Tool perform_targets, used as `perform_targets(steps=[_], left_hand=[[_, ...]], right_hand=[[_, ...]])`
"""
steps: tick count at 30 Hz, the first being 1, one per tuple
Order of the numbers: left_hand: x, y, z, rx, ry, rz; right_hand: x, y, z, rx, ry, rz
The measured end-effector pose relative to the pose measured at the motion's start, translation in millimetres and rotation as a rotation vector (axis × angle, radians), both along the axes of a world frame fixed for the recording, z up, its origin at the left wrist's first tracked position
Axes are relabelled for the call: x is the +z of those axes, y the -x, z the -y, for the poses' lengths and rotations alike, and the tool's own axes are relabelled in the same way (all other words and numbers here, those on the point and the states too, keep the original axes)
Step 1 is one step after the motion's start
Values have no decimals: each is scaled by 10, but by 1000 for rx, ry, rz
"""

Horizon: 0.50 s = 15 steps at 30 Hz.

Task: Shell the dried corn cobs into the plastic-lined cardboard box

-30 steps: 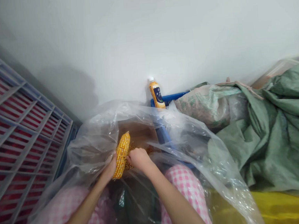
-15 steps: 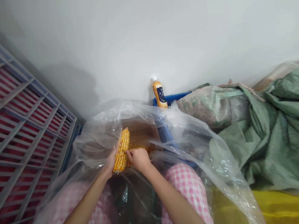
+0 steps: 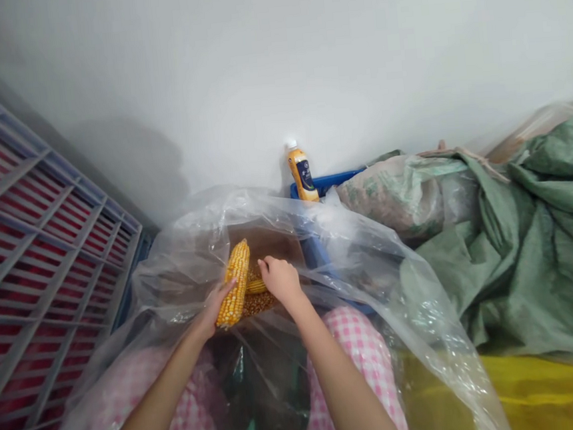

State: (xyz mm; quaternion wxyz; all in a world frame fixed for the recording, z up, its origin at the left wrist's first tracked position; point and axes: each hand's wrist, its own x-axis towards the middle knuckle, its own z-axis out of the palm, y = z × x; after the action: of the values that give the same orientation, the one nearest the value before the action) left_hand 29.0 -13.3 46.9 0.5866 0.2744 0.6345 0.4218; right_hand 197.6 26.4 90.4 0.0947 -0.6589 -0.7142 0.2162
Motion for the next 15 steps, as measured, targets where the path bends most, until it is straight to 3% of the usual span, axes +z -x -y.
perform_targets(steps=[5, 10, 15], left_hand=[[59, -105, 98, -108, 59, 117], [67, -163, 135, -115, 57, 133], [85, -163, 156, -140, 33, 171]], right_hand=[[-31, -25, -60, -90, -35, -348], [-110, -42, -124, -216, -33, -717], [-159, -17, -147, -301, 9, -887]])
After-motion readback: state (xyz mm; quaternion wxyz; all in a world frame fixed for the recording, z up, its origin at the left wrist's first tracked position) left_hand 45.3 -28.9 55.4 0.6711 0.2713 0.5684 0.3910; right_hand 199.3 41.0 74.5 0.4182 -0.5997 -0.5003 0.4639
